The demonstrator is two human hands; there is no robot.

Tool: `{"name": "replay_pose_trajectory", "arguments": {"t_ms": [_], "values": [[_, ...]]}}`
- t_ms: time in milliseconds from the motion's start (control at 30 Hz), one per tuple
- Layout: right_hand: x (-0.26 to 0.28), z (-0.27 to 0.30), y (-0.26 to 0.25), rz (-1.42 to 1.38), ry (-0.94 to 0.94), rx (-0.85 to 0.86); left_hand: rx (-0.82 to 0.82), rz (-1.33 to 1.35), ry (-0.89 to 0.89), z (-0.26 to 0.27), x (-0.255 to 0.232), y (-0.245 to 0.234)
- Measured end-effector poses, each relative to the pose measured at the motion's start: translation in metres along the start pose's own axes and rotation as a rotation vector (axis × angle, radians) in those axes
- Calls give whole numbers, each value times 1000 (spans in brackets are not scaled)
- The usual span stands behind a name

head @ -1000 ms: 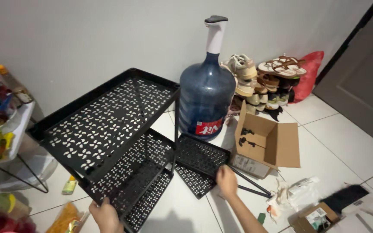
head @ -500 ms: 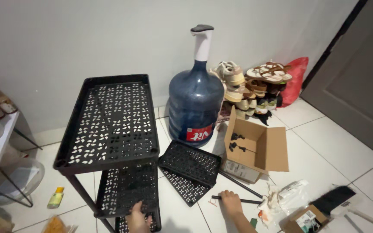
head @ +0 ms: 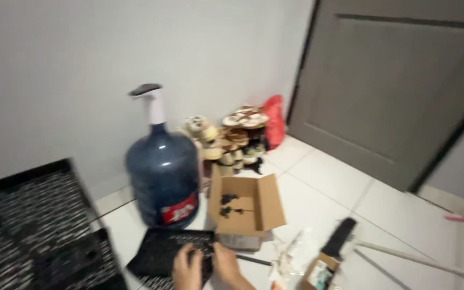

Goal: The person assembles a three-tier black metal shelf by inserting perforated trays into the frame and securing them with small black fasteners. The person repeatedly adjusts tray positions and tightens fasteners to stabilize the structure.

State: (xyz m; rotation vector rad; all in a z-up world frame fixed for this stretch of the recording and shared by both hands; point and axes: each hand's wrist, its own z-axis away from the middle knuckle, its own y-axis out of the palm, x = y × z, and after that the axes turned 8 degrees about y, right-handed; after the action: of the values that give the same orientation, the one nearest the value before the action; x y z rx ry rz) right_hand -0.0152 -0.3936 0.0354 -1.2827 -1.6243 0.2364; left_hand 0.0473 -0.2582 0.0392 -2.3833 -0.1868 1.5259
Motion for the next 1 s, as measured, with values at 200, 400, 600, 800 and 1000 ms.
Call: {"name": "replay_pose_trajectory", "arguments": {"t_ms": [200, 400, 600, 800, 1000], "values": [[23, -52, -3, -438, 385, 30, 11, 97, -23, -54, -72, 19], [26, -91, 30, -621, 390, 39, 115, 19, 58, -57, -153, -15], [163, -59, -26, -907, 134, 121, 145, -315, 840, -11, -275, -185], [271, -22, -62, -1228, 220, 334, -44, -633, 797, -5, -293, -331], [279, 3, -41, -1615, 226, 358, -138, -857, 793, 2, -270, -365]]}}
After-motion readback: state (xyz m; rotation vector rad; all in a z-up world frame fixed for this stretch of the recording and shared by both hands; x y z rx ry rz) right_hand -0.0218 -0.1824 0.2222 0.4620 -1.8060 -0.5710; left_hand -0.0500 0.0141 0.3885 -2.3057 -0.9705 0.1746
